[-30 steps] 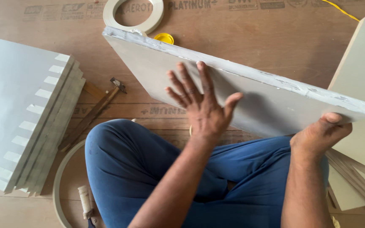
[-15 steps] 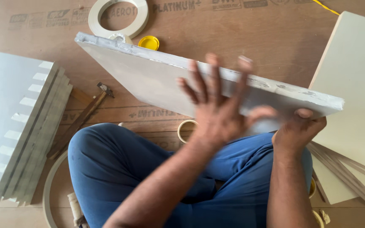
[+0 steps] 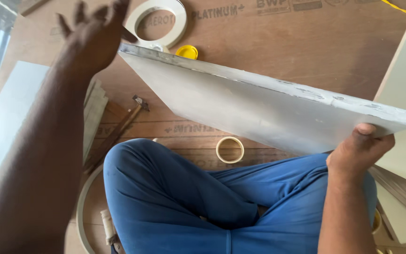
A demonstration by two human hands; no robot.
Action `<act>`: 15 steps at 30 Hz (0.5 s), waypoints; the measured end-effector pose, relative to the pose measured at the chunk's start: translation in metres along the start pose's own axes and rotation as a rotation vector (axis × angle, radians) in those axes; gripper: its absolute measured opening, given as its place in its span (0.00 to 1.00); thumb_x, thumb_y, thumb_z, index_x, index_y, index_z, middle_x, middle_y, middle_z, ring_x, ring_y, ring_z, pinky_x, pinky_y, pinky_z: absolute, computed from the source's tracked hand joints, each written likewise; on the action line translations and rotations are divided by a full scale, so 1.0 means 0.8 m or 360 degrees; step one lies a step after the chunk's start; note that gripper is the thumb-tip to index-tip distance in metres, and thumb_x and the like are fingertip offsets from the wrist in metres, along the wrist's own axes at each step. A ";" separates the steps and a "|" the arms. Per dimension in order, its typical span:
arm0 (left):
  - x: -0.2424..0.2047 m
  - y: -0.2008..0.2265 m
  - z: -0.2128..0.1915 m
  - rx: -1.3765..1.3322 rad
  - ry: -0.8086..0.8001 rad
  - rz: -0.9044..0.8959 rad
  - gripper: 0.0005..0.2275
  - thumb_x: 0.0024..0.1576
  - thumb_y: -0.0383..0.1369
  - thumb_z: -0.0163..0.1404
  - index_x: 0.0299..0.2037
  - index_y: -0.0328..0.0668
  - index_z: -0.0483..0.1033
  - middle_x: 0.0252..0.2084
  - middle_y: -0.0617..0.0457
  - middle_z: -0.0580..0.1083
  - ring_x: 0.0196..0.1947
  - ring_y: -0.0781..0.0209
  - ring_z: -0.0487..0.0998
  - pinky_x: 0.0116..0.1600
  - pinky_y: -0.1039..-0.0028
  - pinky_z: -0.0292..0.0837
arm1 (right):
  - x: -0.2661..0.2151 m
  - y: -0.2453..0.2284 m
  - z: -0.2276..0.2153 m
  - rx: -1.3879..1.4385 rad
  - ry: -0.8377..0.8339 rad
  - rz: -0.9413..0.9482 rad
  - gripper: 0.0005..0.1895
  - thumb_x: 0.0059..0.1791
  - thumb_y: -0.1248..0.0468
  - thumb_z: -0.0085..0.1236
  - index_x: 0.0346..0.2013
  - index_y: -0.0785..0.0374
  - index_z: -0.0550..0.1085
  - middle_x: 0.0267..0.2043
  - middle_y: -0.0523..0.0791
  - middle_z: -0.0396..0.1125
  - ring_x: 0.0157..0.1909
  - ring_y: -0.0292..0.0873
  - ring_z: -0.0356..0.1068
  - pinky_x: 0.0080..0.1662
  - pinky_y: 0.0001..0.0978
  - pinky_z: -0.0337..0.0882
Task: The person applies white adhesive to the edge of a rectangular board using a small brush. They then press a strip of edge banding onto the glued edge and smooth it down with their hands. Finally, they apply pieces of masking tape along the edge to secure the banding.
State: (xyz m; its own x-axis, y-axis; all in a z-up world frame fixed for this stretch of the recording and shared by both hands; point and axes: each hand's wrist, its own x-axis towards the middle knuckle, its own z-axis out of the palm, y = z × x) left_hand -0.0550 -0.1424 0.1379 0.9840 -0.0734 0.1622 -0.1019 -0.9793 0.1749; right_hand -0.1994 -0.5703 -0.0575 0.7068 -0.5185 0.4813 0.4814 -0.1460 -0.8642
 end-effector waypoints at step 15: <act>-0.056 0.294 0.075 -0.0644 -0.0291 0.0757 0.37 0.57 0.68 0.08 0.60 0.70 0.68 0.64 0.41 0.61 0.74 0.31 0.39 0.71 0.34 0.13 | 0.000 0.014 -0.007 0.0104 0.0060 0.0064 0.39 0.48 0.33 0.68 0.46 0.69 0.73 0.44 0.40 0.70 0.47 0.34 0.70 0.53 0.26 0.72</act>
State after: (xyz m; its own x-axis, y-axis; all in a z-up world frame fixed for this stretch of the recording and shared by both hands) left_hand -0.1141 -0.3807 0.1138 0.8234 -0.5471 0.1506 -0.5442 -0.6863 0.4826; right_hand -0.1970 -0.5763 -0.0681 0.7067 -0.5543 0.4396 0.4867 -0.0701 -0.8708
